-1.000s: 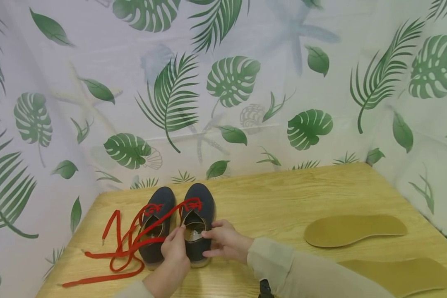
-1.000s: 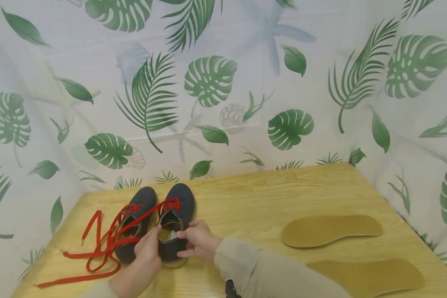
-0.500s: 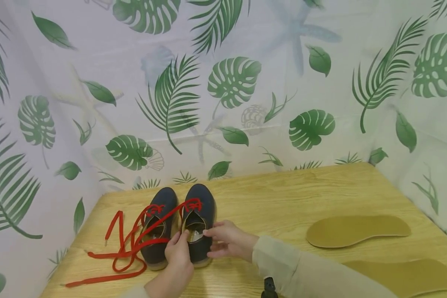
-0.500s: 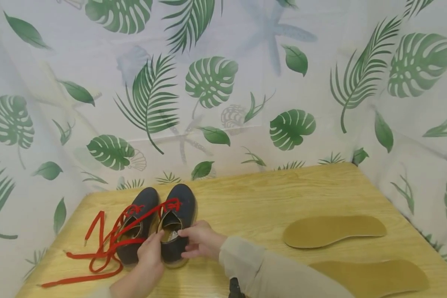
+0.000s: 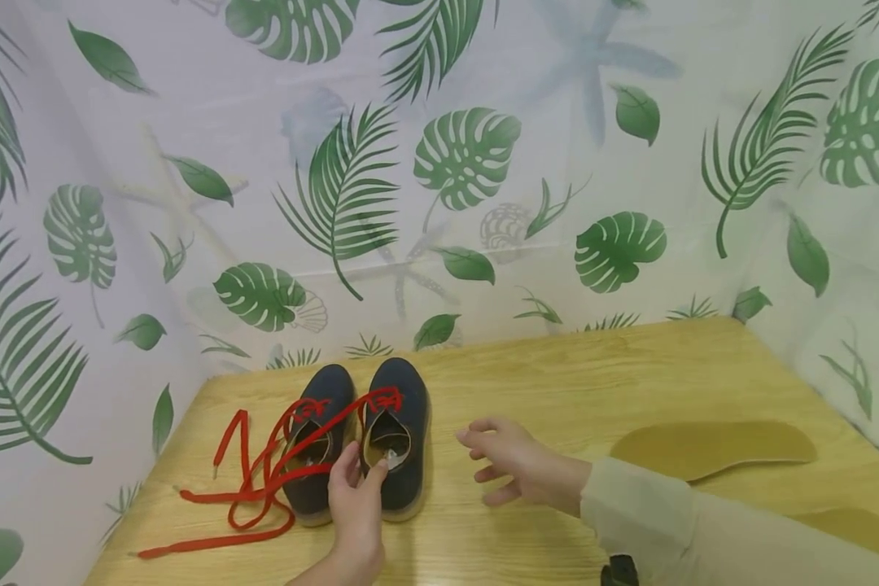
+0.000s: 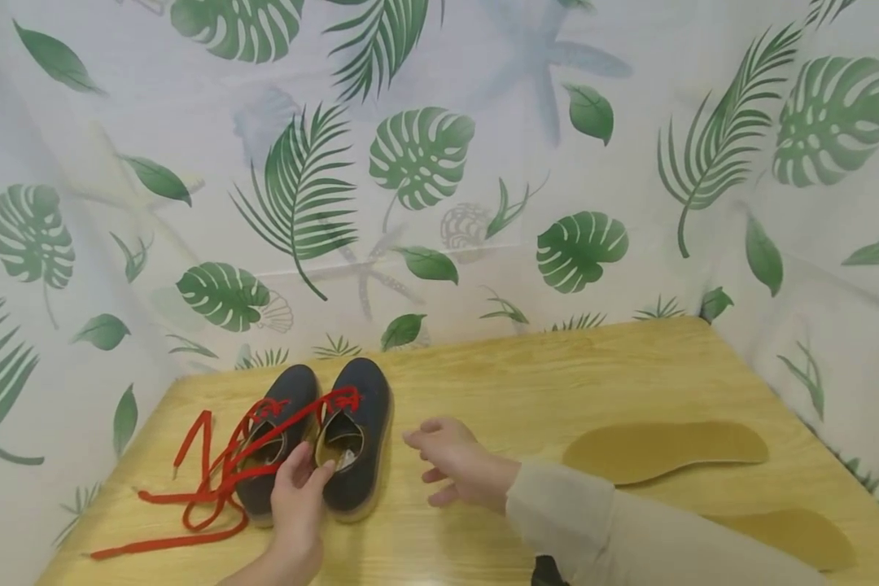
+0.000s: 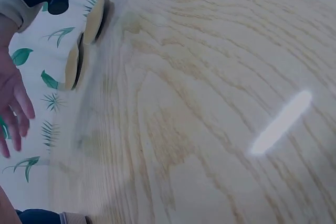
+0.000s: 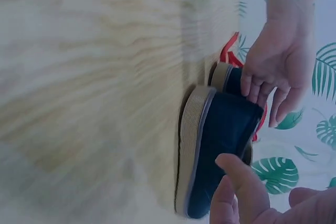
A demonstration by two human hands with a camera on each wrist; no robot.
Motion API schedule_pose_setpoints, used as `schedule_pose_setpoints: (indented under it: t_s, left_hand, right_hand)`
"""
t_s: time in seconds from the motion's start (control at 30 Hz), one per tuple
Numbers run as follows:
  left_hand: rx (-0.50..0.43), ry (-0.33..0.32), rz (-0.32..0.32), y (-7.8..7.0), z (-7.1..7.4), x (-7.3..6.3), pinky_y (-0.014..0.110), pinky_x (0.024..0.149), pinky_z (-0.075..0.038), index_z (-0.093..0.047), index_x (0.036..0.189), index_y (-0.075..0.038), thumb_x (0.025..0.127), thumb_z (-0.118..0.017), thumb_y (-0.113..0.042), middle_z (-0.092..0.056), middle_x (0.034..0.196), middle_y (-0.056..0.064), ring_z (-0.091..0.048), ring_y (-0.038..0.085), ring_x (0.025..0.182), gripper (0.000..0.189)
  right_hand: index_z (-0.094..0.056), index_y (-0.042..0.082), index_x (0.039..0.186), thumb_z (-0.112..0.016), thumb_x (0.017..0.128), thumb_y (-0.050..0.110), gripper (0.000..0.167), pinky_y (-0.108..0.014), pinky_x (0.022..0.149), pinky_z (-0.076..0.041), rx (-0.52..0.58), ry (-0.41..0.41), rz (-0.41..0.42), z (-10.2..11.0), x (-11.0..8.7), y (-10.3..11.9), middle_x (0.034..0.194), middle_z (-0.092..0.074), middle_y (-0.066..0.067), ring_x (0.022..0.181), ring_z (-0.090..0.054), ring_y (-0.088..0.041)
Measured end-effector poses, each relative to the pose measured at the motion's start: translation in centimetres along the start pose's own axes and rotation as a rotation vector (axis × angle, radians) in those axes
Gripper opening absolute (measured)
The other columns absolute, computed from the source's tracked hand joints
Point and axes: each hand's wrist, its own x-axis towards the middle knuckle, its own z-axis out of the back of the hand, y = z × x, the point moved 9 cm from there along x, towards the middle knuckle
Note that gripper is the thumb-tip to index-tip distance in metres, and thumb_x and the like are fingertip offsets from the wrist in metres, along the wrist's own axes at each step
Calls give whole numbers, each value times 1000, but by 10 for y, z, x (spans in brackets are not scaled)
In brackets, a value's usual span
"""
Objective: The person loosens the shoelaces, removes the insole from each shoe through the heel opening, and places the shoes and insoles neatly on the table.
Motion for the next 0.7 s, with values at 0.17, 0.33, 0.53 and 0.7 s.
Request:
schedule_pose_setpoints:
  t_s: [0.17, 0.33, 0.53, 0.7]
  left_hand:
    - [81, 78, -221, -18, -4, -2, 55, 111, -22, -40, 138, 0, 89, -60, -4, -33, 142, 19, -27, 35, 134, 53]
    - [242, 228, -489, -32, -15, -10, 60, 107, -17, -43, 138, -8, 88, -67, -10, -36, 142, 10, -24, 29, 134, 56]
    - [474, 363, -601, -35, -30, -18, 68, 104, -14, -36, 146, -21, 78, -77, -30, -35, 150, 6, -26, 34, 137, 80]
    - [620, 443, -755, -34, -42, -29, 72, 104, -10, -30, 149, -13, 79, -66, -58, -28, 154, 11, -26, 38, 139, 91]
  right_hand:
    - [-40, 1, 138, -53, 97, 35, 56, -44, 67, -55, -194, -24, 134, 21, -16, 16, 123, -55, -22, 89, -59, -31]
    - [-39, 1, 141, -53, 94, 45, 66, -52, 81, -52, -474, -36, 297, 30, -33, 27, 129, -54, -24, 102, -60, -36]
    - [-28, 6, 149, -51, 91, 55, 80, -73, 97, -25, -783, -102, 520, 33, -52, 34, 148, -34, -20, 130, -39, -44]
    - [-28, 16, 150, -52, 88, 59, 79, -82, 92, -13, -1060, -263, 633, 41, -61, 29, 149, -30, -23, 131, -30, -53]
